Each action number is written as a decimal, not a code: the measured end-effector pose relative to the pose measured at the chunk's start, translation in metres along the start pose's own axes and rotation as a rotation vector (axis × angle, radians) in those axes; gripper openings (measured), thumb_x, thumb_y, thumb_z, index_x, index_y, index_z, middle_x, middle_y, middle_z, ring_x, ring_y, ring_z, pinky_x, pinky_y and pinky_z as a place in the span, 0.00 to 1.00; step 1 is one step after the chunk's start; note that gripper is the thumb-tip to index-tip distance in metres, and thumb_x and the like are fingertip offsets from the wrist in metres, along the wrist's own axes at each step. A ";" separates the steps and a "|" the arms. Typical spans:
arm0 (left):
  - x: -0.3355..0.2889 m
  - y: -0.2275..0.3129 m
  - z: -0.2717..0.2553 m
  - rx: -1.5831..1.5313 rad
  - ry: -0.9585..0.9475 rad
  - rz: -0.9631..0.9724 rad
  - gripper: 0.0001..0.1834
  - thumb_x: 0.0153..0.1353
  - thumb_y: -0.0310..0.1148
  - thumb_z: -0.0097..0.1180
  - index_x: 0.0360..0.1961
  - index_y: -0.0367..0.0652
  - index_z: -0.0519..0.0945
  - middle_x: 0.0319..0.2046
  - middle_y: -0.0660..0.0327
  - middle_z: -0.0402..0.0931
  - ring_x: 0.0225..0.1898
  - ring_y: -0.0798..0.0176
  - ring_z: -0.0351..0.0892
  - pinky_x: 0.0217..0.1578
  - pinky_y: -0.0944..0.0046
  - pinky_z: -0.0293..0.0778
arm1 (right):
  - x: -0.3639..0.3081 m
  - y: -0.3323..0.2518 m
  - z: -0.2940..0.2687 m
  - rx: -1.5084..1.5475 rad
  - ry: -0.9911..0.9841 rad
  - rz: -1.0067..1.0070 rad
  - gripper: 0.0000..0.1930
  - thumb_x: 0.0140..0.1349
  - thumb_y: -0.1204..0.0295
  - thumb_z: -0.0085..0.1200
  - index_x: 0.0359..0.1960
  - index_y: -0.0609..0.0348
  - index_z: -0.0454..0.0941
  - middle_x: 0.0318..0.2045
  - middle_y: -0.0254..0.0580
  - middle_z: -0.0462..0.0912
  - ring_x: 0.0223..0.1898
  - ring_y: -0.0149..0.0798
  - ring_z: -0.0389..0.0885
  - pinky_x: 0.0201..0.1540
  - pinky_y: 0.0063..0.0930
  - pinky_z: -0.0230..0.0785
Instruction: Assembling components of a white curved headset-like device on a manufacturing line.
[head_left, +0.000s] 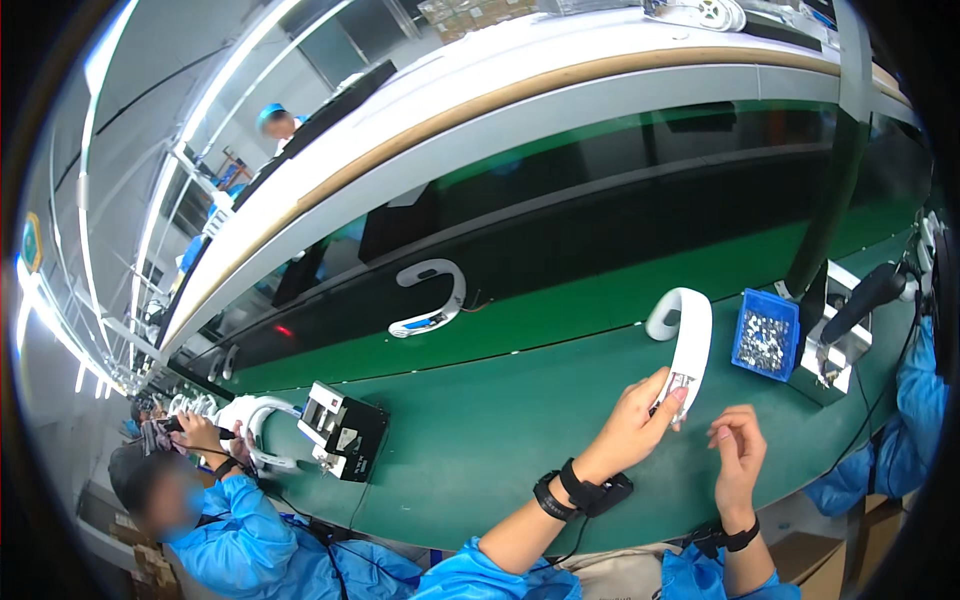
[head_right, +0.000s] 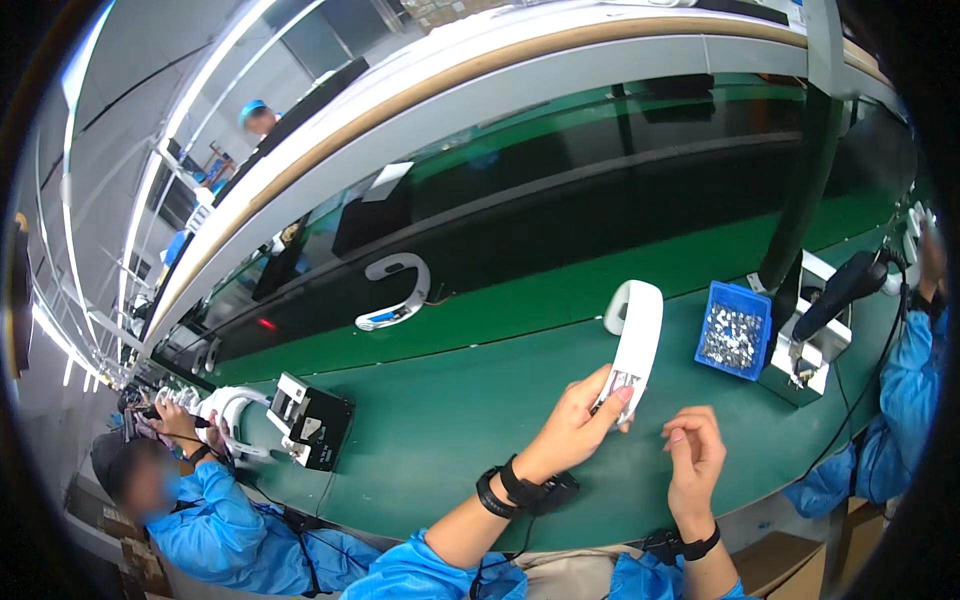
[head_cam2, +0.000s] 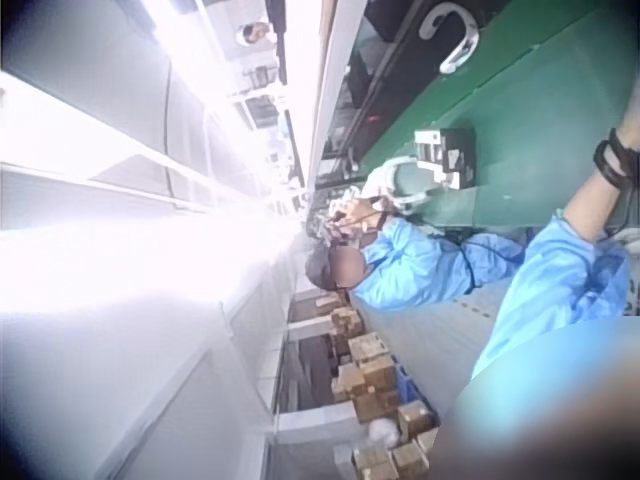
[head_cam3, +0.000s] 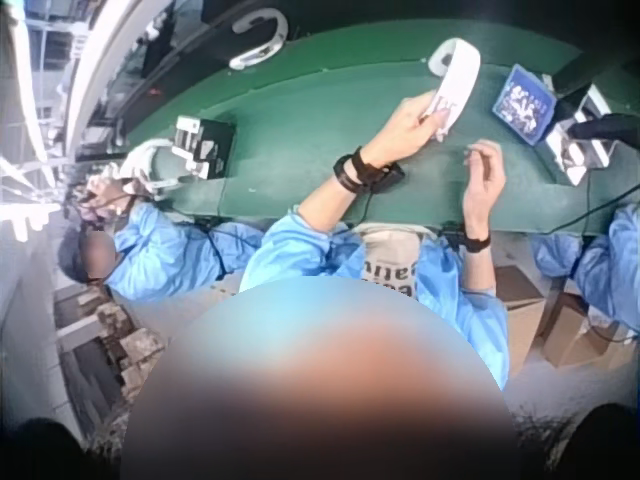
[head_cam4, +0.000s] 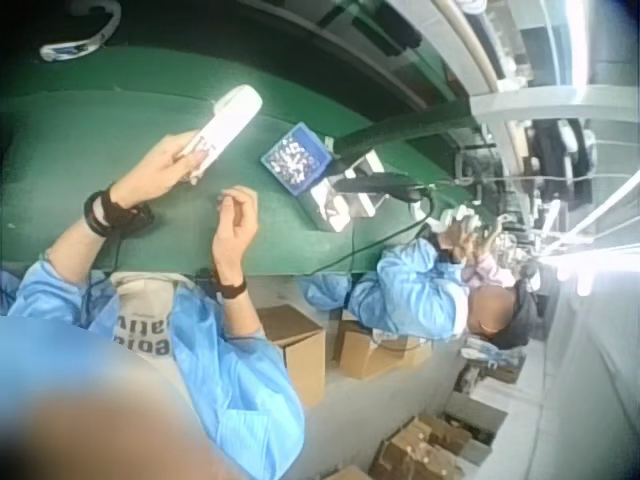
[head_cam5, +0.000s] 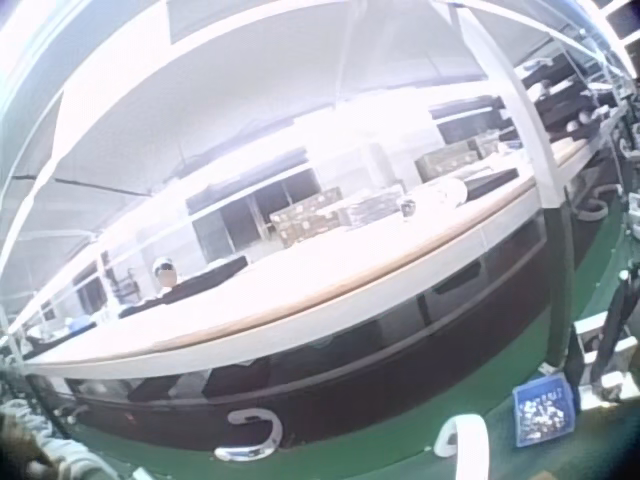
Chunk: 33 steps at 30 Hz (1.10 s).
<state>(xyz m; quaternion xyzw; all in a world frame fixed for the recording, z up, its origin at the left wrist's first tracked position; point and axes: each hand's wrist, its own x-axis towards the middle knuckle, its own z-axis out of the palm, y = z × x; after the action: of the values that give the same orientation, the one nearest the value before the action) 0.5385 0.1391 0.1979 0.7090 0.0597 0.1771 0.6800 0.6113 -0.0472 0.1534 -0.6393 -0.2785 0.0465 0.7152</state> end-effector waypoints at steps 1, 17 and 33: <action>0.007 0.000 -0.013 0.150 -0.023 0.040 0.11 0.79 0.33 0.51 0.46 0.34 0.78 0.29 0.61 0.79 0.31 0.68 0.79 0.34 0.65 0.75 | -0.003 0.011 0.004 0.091 -0.042 0.111 0.05 0.69 0.82 0.51 0.39 0.66 0.80 0.43 0.43 0.78 0.41 0.31 0.78 0.40 0.23 0.70; 0.116 -0.106 -0.308 1.689 0.788 0.054 0.28 0.55 0.41 0.67 0.53 0.33 0.79 0.52 0.40 0.80 0.57 0.39 0.79 0.58 0.41 0.74 | 0.001 0.025 0.009 -0.156 -0.489 0.151 0.06 0.66 0.77 0.59 0.41 0.60 0.86 0.39 0.39 0.83 0.31 0.34 0.82 0.36 0.28 0.76; 0.077 -0.053 -0.316 1.131 0.521 -0.117 0.22 0.72 0.45 0.50 0.43 0.32 0.81 0.40 0.36 0.84 0.46 0.32 0.84 0.48 0.39 0.77 | 0.001 0.017 0.021 -0.231 -0.495 0.080 0.05 0.64 0.83 0.57 0.36 0.63 0.85 0.36 0.40 0.81 0.32 0.33 0.79 0.33 0.24 0.70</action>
<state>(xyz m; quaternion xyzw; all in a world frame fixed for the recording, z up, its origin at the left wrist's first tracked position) 0.5132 0.4662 0.1624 0.8884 0.3466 0.2476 0.1713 0.6075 -0.0252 0.1382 -0.6963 -0.4226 0.1975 0.5455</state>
